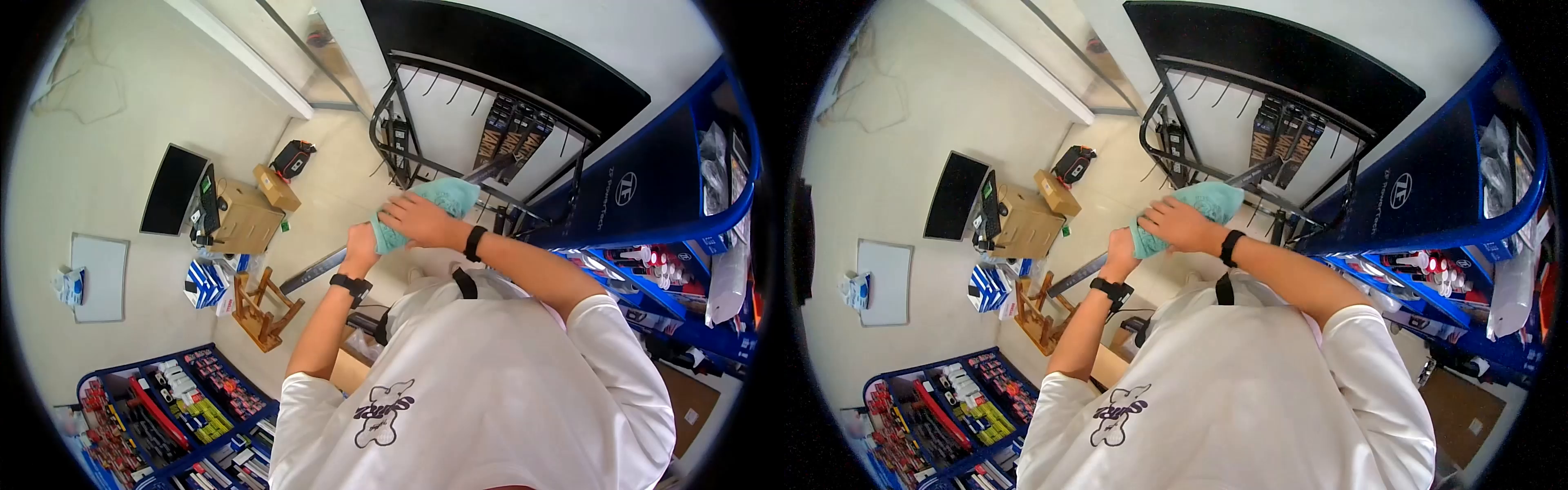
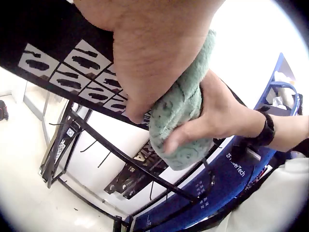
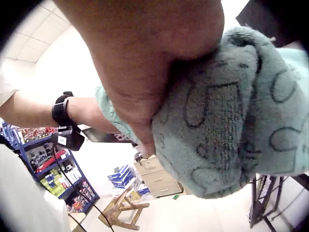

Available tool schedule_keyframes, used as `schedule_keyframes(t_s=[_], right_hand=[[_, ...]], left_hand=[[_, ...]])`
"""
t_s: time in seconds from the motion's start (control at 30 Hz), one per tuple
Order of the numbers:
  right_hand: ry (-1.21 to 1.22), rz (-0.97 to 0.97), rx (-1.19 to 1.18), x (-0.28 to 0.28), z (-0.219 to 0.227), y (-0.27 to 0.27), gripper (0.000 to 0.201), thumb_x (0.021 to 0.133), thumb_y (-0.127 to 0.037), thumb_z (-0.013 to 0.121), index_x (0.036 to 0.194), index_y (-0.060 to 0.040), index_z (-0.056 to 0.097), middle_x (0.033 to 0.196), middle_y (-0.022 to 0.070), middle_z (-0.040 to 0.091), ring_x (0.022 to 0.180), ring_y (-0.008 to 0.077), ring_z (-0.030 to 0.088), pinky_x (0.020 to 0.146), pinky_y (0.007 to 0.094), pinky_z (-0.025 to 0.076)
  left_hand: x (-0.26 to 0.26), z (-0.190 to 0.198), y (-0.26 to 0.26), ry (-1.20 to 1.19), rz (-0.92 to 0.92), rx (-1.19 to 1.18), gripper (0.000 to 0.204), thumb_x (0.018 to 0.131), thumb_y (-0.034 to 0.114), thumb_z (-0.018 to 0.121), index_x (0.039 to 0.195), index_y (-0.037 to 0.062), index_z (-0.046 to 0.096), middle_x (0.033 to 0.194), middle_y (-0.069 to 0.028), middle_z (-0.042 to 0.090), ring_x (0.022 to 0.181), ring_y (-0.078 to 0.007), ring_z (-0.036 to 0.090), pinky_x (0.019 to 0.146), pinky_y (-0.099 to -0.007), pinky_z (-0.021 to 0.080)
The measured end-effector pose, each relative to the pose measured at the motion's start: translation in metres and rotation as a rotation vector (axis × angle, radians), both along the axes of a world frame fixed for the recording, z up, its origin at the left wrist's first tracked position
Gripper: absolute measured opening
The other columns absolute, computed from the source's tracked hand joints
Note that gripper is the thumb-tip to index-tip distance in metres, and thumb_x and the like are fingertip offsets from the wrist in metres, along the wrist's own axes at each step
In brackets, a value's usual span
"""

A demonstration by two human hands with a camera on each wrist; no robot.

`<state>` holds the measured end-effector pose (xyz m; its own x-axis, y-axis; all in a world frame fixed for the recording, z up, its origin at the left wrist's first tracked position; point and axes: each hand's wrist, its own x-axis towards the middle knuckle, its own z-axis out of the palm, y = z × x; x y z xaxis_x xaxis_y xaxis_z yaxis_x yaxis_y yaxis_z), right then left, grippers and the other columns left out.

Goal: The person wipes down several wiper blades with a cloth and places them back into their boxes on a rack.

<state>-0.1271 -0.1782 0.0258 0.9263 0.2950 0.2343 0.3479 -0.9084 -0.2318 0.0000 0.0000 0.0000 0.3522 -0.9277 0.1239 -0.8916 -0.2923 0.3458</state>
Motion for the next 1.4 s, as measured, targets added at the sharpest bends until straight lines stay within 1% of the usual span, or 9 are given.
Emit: schedule_keyframes(t_s=[0.07,0.17,0.3,0.37,0.57,1.1,1.17,1.27,1.4], right_hand=[[-0.198,-0.144,-0.029,0.007,-0.018,0.012,0.045,0.076,-0.015,0.069,0.118,-0.0077,0.054,0.100,0.0071,0.063,0.097,0.0244,0.063,0.081,0.0375,0.048],[-0.233,-0.162,-0.050,-0.006,-0.017,0.010,0.028,0.077,-0.012,0.065,0.103,-0.0087,0.056,0.087,0.0039,0.061,0.085,0.0233,0.063,0.074,0.0361,0.046],[-0.193,-0.161,-0.052,-0.015,-0.025,-0.003,0.018,0.079,-0.013,0.063,0.096,-0.0097,0.057,0.085,0.0041,0.062,0.084,0.0227,0.063,0.074,0.0358,0.047],[-0.219,-0.174,-0.036,-0.019,-0.029,-0.016,0.012,0.080,-0.014,0.062,0.091,-0.0097,0.057,0.083,0.0046,0.062,0.082,0.0230,0.063,0.073,0.0359,0.048],[-0.225,-0.265,-0.069,-0.041,-0.036,-0.056,0.012,0.079,-0.012,0.060,0.091,-0.0092,0.058,0.082,0.0062,0.062,0.080,0.0249,0.064,0.072,0.0375,0.051],[-0.118,-0.428,-0.250,-0.102,-0.046,-0.120,0.015,0.080,-0.013,0.058,0.095,-0.0083,0.061,0.090,0.0080,0.064,0.090,0.0254,0.063,0.082,0.0376,0.048],[-0.063,-0.483,-0.236,-0.106,-0.050,-0.124,0.042,0.062,-0.008,0.074,0.102,-0.0061,0.061,0.096,0.0090,0.063,0.095,0.0273,0.061,0.086,0.0386,0.047],[-0.125,-0.468,-0.262,-0.109,-0.046,-0.128,0.021,0.076,-0.010,0.062,0.096,-0.0066,0.062,0.091,0.0085,0.063,0.091,0.0253,0.060,0.082,0.0364,0.047],[-0.119,-0.455,-0.238,-0.103,-0.042,-0.130,0.023,0.073,-0.008,0.064,0.096,-0.0058,0.061,0.090,0.0088,0.062,0.091,0.0256,0.060,0.082,0.0355,0.046]], left_hand=[[0.002,0.005,0.001,-0.075,-0.016,0.097,0.015,0.077,0.021,0.069,0.070,0.0093,0.064,0.072,-0.0147,0.068,0.068,-0.0349,0.068,0.062,-0.0436,0.053],[-0.009,-0.008,0.005,-0.126,0.004,0.130,0.011,0.077,0.014,0.068,0.071,0.0067,0.062,0.076,-0.0126,0.068,0.072,-0.0321,0.068,0.062,-0.0422,0.053],[-0.019,0.006,0.006,-0.232,-0.071,0.185,0.010,0.078,0.009,0.068,0.083,0.0043,0.060,0.081,-0.0110,0.068,0.075,-0.0298,0.069,0.063,-0.0417,0.054],[-0.022,0.026,0.007,-0.137,-0.048,0.162,0.026,0.080,0.008,0.070,0.103,0.0047,0.059,0.087,-0.0105,0.069,0.080,-0.0284,0.070,0.065,-0.0413,0.055],[-0.018,0.032,0.017,-0.175,-0.052,0.236,0.046,0.080,0.013,0.074,0.123,0.0085,0.057,0.096,-0.0105,0.071,0.086,-0.0274,0.070,0.069,-0.0395,0.056],[-0.016,0.043,0.058,-0.198,-0.079,0.198,0.052,0.076,0.015,0.077,0.123,0.0072,0.057,0.101,-0.0093,0.070,0.091,-0.0272,0.069,0.074,-0.0393,0.056],[-0.014,0.040,0.062,-0.210,-0.100,0.169,0.053,0.076,0.014,0.077,0.124,0.0073,0.057,0.101,-0.0094,0.070,0.091,-0.0270,0.069,0.074,-0.0390,0.056],[-0.014,0.041,0.062,-0.198,-0.085,0.207,0.053,0.076,0.014,0.077,0.125,0.0074,0.057,0.101,-0.0093,0.070,0.091,-0.0271,0.069,0.074,-0.0390,0.056],[-0.008,0.040,0.055,-0.170,-0.055,0.267,0.052,0.077,0.015,0.076,0.125,0.0076,0.057,0.100,-0.0092,0.070,0.091,-0.0268,0.069,0.073,-0.0391,0.056]])
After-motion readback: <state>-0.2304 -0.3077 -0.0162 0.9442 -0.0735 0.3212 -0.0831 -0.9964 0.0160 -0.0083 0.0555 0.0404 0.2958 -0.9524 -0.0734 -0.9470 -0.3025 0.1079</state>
